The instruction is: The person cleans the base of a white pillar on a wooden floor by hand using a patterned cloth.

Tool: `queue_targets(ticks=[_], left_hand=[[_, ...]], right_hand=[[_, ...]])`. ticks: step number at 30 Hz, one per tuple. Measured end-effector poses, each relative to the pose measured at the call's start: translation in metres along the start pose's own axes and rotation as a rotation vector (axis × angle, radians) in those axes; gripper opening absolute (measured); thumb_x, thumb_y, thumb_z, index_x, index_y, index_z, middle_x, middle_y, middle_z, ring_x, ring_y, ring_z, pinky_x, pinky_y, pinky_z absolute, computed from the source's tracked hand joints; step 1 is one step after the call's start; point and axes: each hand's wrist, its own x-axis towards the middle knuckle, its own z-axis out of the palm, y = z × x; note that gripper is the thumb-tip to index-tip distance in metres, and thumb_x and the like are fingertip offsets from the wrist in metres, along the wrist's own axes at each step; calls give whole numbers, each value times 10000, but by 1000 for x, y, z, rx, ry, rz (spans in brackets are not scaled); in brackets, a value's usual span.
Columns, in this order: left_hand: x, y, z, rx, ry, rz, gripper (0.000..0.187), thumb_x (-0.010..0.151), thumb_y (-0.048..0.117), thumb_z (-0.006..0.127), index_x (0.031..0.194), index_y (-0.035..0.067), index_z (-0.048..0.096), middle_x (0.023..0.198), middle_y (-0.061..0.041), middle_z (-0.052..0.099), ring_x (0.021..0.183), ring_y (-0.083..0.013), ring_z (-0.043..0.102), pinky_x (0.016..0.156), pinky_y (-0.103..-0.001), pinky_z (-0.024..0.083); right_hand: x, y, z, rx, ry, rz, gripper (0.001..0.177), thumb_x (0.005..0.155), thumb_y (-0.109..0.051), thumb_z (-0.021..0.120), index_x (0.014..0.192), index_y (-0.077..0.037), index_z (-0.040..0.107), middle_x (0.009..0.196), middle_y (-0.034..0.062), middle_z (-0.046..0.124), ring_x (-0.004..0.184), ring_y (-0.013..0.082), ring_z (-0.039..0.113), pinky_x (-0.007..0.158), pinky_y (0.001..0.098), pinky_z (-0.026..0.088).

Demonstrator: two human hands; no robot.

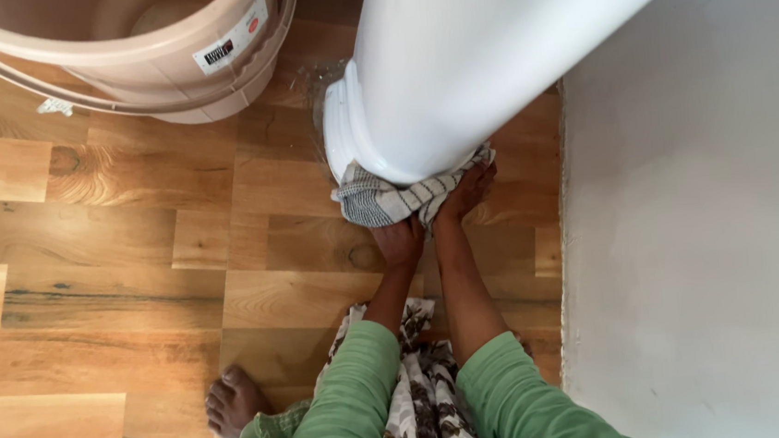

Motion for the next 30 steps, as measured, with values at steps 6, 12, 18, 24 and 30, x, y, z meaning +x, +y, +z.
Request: queue_targets(ticks=[6,12,18,24,30], left_hand=[[89,18,-15,-227,-30,179,452,1025,315,603,1407,75,595,1417,-215,574,1303,-454,546,1078,-634,418],[189,81,-21,-239,122,276,553,1022,437,569,1442,78,543,1383,-226,551,1280,-424,547,1033,-615,418],[130,47,31,-167,71,172,553,1018,431,576,1440,77,544,1387,-227,549,1285,-426,542,1039,-618,412],[62,-21,55,-40,4,122,553,1013,426,583,1438,75,544,1391,-227,546,1289,-429,536,1045,-622,406],[29,-42,55,7,-70,31,553,1009,420,589,1437,73,545,1395,-227,544,1294,-431,531,1050,-625,401]], right_hand=[[15,-72,-19,219,-6,-81,825,1055,-608,405,1638,-47,241,1615,238,400,1446,361,476,1162,468,432],[61,-141,-7,94,123,-646,901,1059,-722,332,1663,-56,273,1564,292,484,1405,408,596,1116,516,589],[36,-80,14,-54,179,-499,890,1066,-711,334,1662,-53,276,1570,290,473,1414,405,583,1128,514,574],[14,-15,14,-132,183,-360,878,1073,-700,335,1661,-51,279,1577,287,462,1423,402,570,1141,511,559],[-5,25,15,-197,153,-235,866,1081,-689,336,1660,-48,281,1584,285,451,1432,399,556,1153,509,543]])
